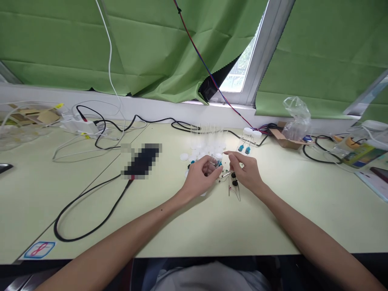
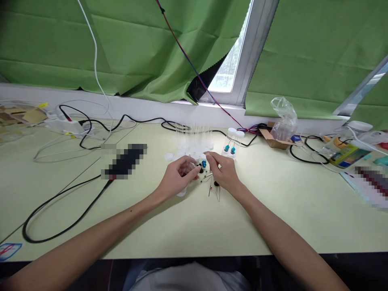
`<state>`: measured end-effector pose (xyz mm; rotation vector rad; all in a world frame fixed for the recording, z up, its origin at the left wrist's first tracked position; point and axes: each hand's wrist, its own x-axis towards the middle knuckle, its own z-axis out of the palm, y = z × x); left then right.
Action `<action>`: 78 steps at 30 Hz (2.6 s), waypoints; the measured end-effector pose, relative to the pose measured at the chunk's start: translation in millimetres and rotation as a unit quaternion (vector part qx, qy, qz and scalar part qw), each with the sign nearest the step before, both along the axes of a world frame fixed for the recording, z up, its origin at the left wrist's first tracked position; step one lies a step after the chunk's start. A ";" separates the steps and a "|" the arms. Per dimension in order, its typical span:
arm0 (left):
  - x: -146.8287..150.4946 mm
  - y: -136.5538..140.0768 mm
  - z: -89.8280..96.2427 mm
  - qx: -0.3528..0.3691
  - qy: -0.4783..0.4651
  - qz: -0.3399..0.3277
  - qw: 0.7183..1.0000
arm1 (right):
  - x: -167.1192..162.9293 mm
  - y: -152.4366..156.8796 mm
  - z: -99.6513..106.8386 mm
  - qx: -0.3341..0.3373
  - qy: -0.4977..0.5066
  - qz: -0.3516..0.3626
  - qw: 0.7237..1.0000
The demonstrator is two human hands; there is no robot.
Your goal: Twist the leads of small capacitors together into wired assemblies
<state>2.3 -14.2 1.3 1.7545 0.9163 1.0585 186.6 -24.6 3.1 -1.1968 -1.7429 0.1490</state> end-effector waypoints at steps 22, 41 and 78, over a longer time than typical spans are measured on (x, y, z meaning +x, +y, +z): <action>-0.9 -5.2 5.9 0.043 -0.078 0.009 0.996 | 19.9 34.9 -31.1 -0.040 -0.175 0.013 0.984; -2.1 -2.8 3.4 0.080 -0.112 -0.010 0.990 | 25.8 44.0 -32.0 -0.079 -0.194 0.038 0.977; -4.1 -3.1 6.2 0.051 -0.139 -0.009 0.989 | 3.7 19.3 -20.6 -0.054 -0.291 0.156 0.942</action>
